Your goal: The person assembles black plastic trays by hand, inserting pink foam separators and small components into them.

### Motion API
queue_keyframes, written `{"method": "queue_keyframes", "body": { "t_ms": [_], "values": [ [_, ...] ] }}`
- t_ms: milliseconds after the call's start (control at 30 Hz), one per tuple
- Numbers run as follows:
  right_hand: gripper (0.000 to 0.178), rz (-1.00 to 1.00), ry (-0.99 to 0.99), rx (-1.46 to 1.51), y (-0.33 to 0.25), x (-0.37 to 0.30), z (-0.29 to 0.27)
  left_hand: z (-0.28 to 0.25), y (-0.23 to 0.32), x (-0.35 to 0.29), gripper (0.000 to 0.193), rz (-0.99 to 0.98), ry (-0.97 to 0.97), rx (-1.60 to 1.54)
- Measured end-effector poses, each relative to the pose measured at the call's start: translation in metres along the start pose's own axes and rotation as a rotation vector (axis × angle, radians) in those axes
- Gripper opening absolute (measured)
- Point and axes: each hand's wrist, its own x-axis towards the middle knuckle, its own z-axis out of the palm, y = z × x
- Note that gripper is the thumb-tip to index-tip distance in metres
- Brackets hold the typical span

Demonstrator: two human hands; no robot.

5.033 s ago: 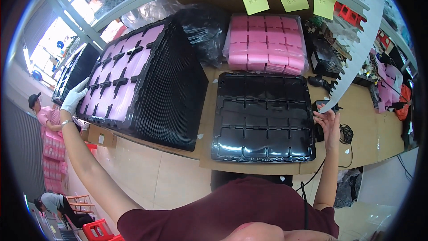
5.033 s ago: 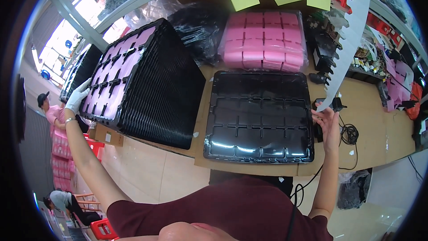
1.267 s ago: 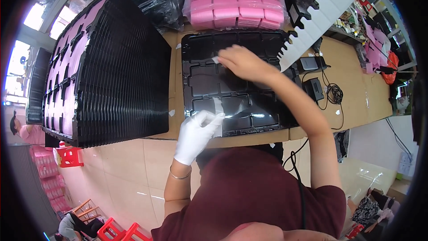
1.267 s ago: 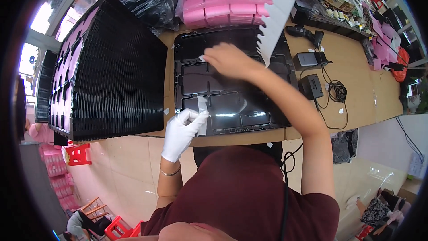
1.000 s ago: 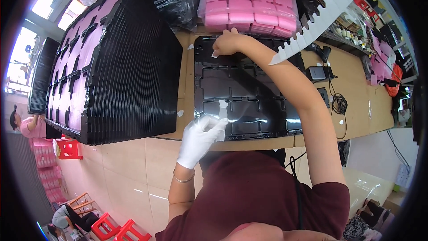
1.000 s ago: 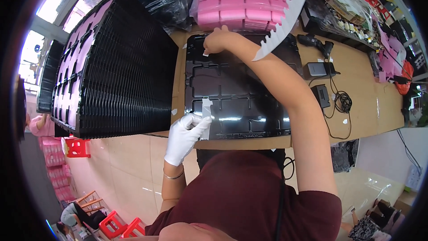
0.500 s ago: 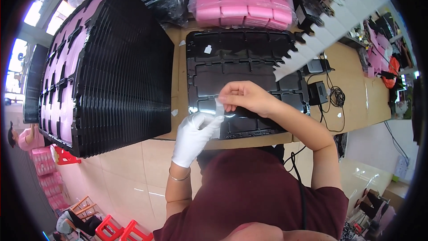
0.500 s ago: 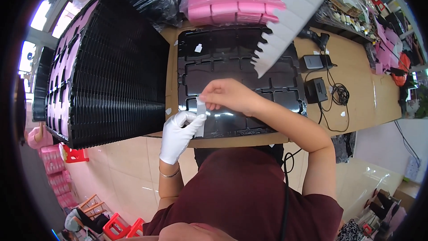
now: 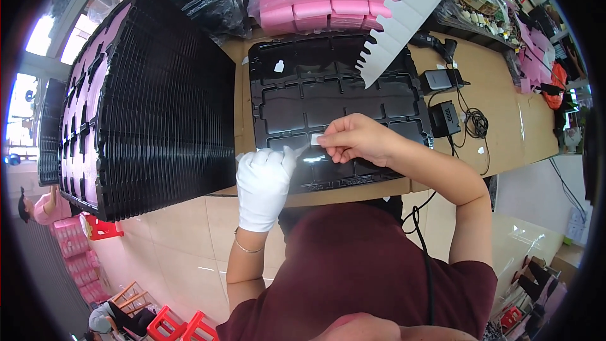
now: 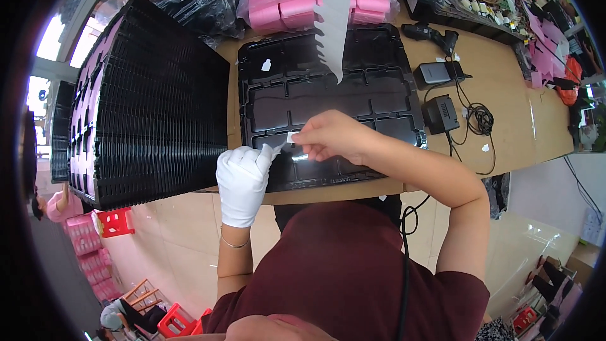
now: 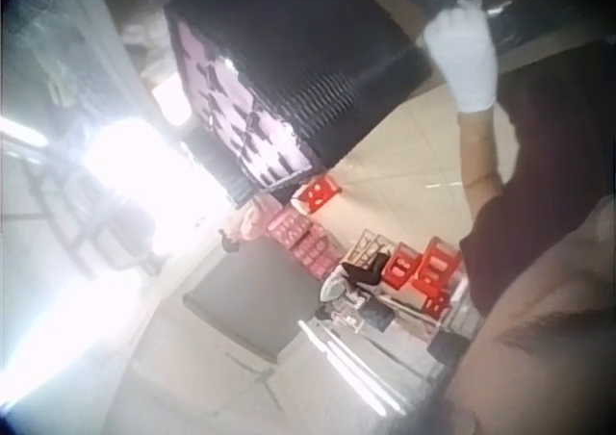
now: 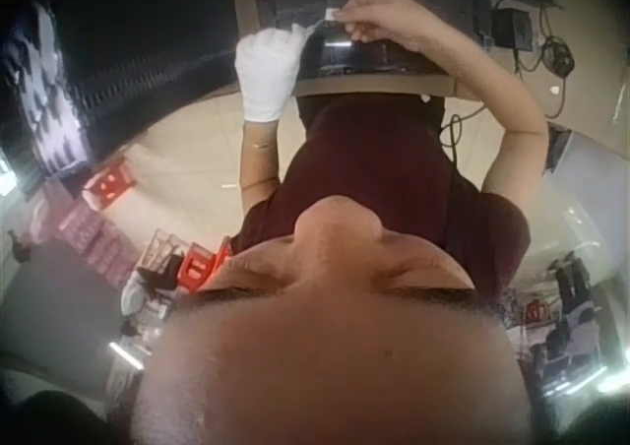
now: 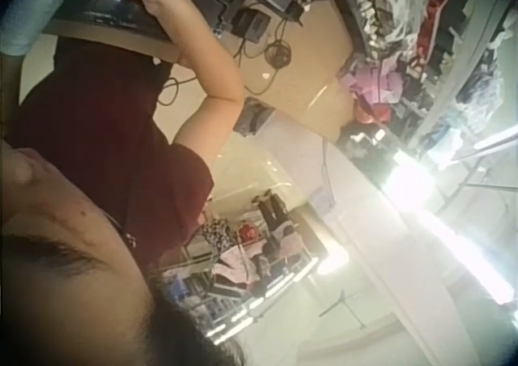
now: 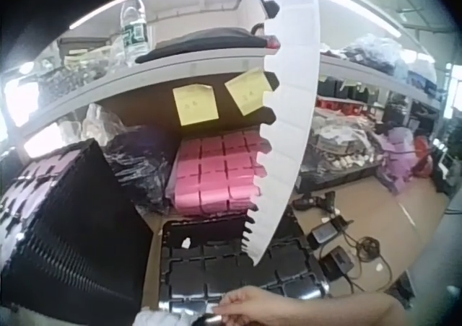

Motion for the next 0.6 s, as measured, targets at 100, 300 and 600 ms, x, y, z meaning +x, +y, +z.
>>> {"method": "queue_keyframes", "body": {
  "t_ms": [100, 300, 600],
  "values": [
    [0.017, -0.06, -0.007, 0.047, -0.008, -0.01, -0.017, -0.005, -0.008, -0.001, 0.015, -0.059, 0.004, -0.013],
    [0.02, -0.704, 0.581, -1.153, -0.069, -0.014, -0.184, -0.034, -0.011, -0.058, 0.016, -0.5, 0.054, -0.652],
    [0.032, -0.523, 0.429, -1.681, -0.087, 0.102, -0.303, -0.037, -0.021, -0.086, 0.023, -0.591, -0.402, -0.895]
  ]
}}
